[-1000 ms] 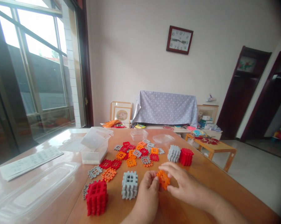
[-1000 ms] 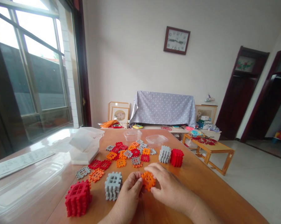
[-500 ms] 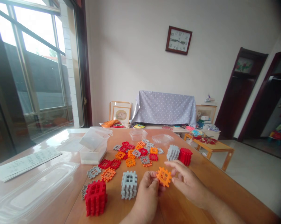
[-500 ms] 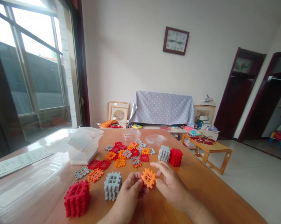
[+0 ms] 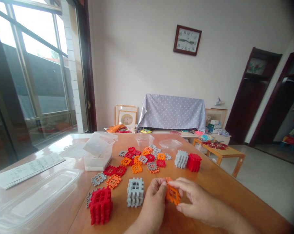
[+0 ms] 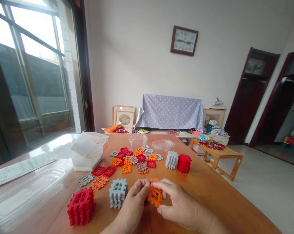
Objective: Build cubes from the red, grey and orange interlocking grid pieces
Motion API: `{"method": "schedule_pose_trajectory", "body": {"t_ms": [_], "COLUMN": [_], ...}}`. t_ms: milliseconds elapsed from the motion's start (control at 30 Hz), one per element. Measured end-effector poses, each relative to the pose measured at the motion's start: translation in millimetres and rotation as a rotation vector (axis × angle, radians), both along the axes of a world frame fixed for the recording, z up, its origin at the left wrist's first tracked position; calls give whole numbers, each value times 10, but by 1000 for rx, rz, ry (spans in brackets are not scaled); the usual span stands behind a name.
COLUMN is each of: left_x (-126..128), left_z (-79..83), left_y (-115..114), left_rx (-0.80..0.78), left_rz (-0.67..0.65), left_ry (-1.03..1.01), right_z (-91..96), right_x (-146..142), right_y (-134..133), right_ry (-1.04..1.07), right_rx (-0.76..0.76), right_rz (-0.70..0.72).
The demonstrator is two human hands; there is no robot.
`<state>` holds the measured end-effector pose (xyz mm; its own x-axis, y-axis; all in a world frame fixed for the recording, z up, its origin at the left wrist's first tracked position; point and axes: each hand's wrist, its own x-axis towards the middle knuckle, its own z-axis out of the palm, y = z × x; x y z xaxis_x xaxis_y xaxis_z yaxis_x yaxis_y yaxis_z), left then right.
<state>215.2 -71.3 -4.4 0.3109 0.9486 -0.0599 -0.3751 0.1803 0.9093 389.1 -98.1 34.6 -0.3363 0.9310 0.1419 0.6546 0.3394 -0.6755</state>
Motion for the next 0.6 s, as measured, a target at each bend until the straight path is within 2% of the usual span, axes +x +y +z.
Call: {"method": "schedule_pose_trajectory", "body": {"t_ms": [100,167,333,467,600], "left_x": [14,21,21,18,16], "left_z": [-39,-55,-66,-57,-48], "left_y": [11,14,18,12,15], "left_rx": [15,28,13,27,5], "left_rz": [-22,-40,-4,-36,17], "left_ry": [-56,-86,-32,-16,12], "right_z": [-72,-77,-21,41,39], "right_x": [-54,-60,31,47,63], "right_y": [14,9,-17,-10,81], "right_ry": [-39,-56,-88,-96,-106], "right_rx": [61,60,50,54,85], "right_rz": [-141,-178,-72,2,-9]}}
